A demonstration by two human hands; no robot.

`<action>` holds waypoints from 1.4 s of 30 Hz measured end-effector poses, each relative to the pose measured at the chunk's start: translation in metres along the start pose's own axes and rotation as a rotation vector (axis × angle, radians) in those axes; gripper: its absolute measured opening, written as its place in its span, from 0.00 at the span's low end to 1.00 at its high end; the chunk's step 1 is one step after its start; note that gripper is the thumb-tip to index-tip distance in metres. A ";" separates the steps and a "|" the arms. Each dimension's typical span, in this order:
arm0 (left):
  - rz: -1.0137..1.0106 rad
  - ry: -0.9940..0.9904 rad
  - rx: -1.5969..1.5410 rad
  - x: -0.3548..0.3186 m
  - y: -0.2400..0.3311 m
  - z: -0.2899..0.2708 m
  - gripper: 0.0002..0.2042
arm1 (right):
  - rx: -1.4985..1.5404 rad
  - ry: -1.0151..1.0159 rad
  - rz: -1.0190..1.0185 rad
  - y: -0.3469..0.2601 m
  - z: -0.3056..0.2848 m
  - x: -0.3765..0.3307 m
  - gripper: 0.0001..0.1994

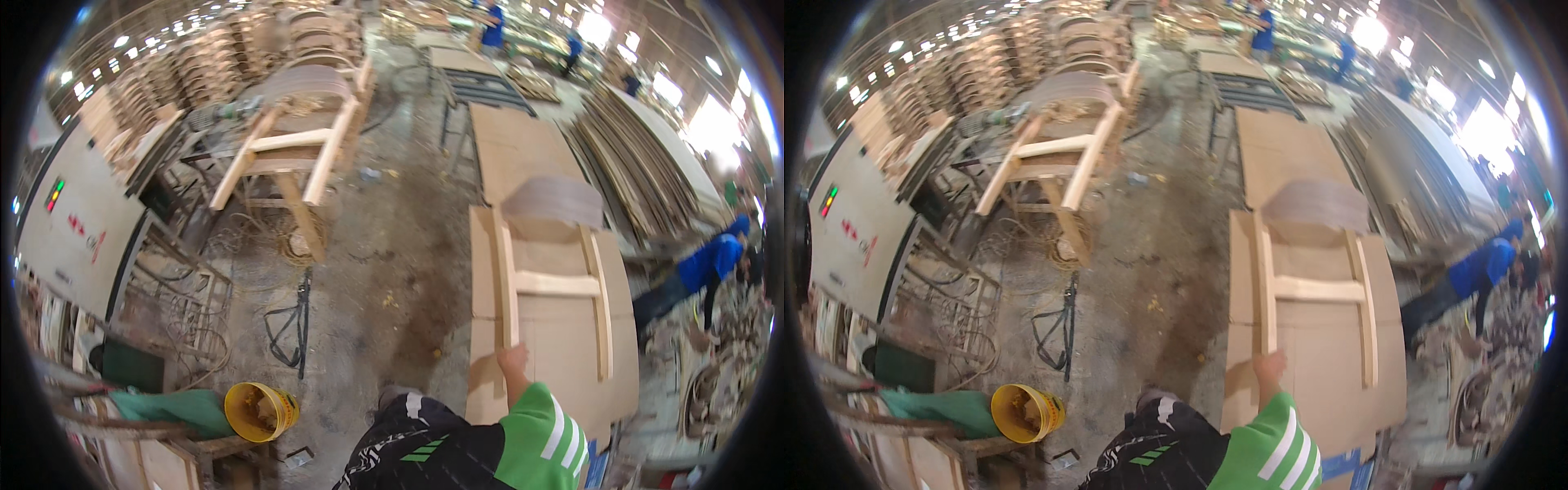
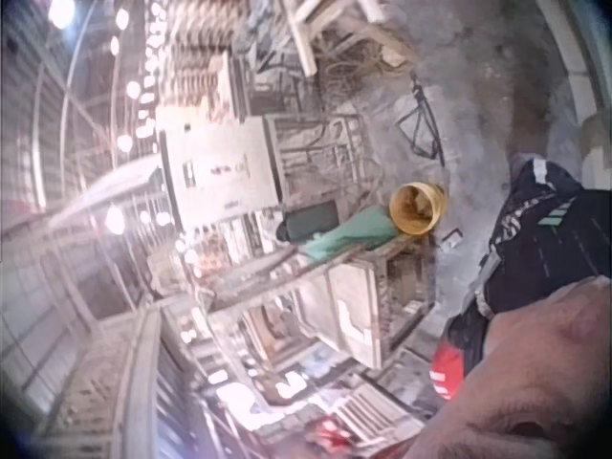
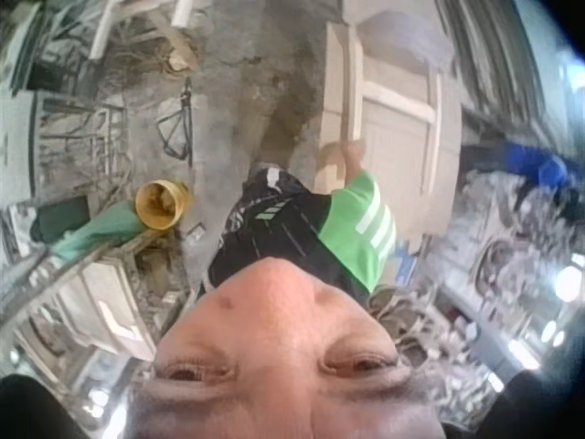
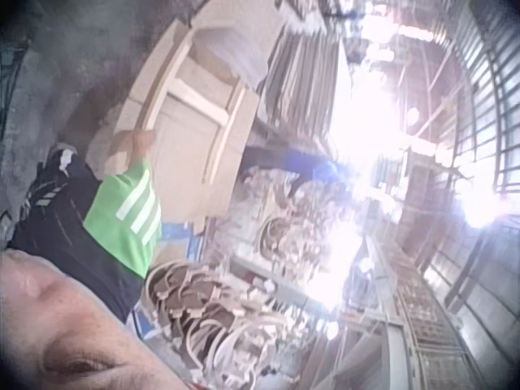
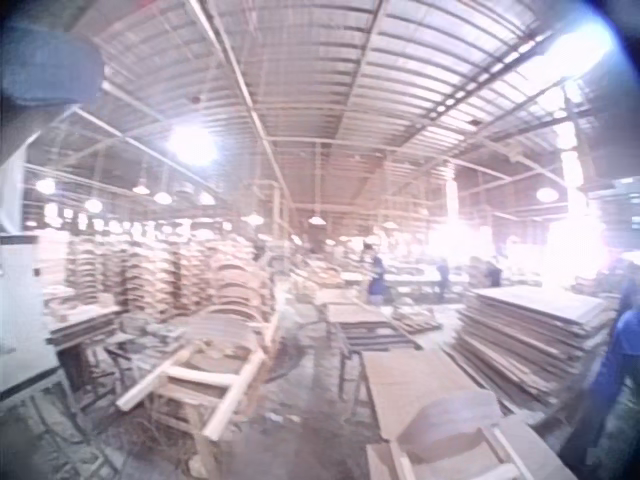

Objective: The person assembles wooden chair frames by attaching curved backrest pieces to the frame, then moves the assembled units between workstations. They handle multiple chair frames and backrests, positioning and securing them by hand.

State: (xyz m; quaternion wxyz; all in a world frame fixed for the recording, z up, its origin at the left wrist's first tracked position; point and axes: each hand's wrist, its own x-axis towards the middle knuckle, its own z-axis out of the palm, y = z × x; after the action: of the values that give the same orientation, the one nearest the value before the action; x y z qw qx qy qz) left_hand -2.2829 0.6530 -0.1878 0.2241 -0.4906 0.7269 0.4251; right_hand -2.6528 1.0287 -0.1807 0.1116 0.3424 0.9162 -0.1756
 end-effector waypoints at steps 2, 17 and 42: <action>-0.054 0.070 -0.090 0.000 -0.006 0.001 0.12 | -0.080 0.127 -0.073 -0.023 0.006 -0.021 0.31; -0.214 0.560 -0.620 -0.091 -0.064 0.028 0.25 | 0.002 -1.357 -0.712 -0.207 0.195 -0.213 0.04; -1.263 0.918 -1.709 -0.379 -0.318 0.277 0.19 | -1.257 -1.560 -1.555 0.148 0.276 -0.705 0.07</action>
State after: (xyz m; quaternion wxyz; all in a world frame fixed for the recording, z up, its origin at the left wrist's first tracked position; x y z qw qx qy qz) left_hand -1.8627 1.0333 -0.1820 -0.2931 -0.8662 -0.1592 0.3720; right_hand -2.0086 0.6086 -0.2404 0.6304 -0.5901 0.4911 0.1149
